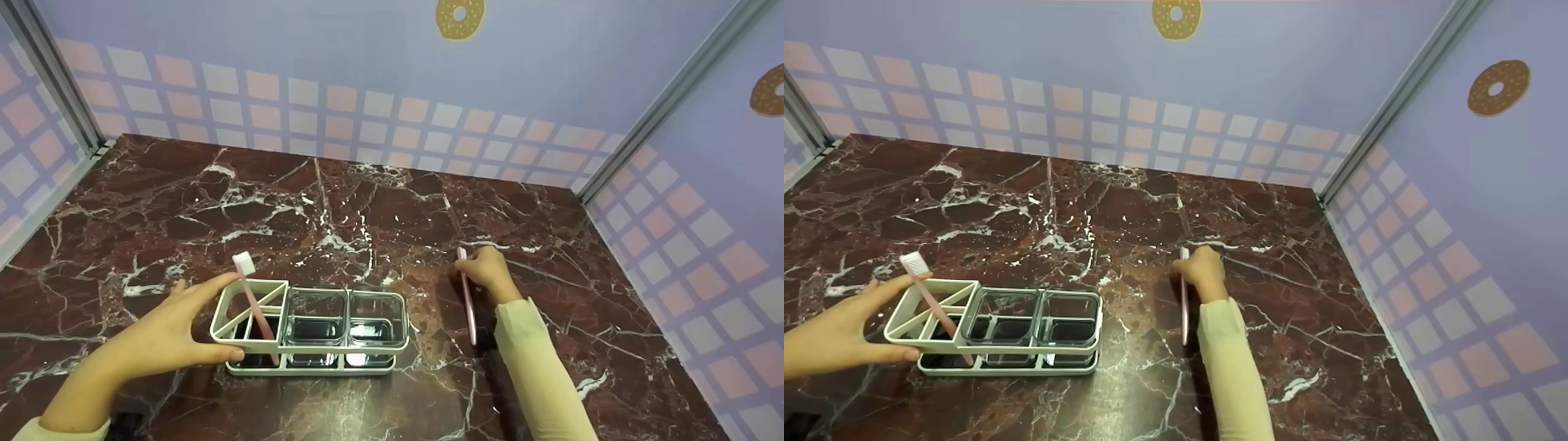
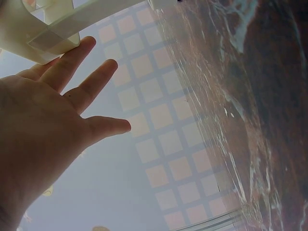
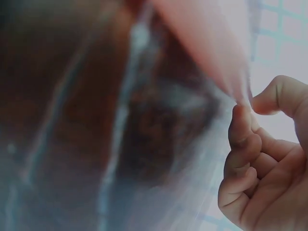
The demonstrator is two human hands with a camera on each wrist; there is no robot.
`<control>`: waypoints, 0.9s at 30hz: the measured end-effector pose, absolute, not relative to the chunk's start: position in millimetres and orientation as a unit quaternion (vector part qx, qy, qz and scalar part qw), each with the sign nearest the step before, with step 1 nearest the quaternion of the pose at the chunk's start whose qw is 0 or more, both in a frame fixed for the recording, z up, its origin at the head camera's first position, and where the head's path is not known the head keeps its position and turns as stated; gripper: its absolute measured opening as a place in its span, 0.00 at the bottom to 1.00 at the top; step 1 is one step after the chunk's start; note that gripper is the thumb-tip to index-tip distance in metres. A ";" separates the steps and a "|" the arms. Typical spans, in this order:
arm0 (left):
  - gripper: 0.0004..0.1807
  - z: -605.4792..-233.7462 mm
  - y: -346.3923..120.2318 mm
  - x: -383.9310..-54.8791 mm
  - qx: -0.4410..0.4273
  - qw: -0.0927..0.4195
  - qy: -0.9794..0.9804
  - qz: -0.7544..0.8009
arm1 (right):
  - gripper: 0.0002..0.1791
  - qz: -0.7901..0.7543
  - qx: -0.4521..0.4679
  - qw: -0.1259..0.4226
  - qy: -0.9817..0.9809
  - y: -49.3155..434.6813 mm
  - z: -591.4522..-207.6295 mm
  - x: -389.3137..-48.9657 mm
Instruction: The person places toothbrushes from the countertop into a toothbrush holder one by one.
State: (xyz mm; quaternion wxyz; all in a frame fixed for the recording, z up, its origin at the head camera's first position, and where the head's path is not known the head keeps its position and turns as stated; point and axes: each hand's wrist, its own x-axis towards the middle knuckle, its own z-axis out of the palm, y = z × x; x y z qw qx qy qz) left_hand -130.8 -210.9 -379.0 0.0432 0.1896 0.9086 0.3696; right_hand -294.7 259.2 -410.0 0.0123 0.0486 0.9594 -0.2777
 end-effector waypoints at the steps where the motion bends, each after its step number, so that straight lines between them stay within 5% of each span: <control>1: 0.58 -379.2 -210.8 -131.0 0.190 0.042 0.909 0.369 | 0.18 -0.290 0.045 0.006 0.956 258.6 -407.1 -294.2; 6: 0.58 -379.1 -211.9 -130.4 0.186 0.042 0.910 0.368 | 0.08 -0.368 0.034 -0.031 0.929 245.9 -379.8 -288.9; 16: 0.57 -378.2 -210.3 -130.7 0.194 0.042 0.907 0.371 | 0.06 -0.505 -0.037 -0.112 0.855 187.5 -291.4 -251.7; 27: 0.57 -378.6 -210.4 -129.9 0.196 0.038 0.905 0.375 | 0.04 -0.663 -0.108 -0.059 0.738 93.7 -264.1 -206.0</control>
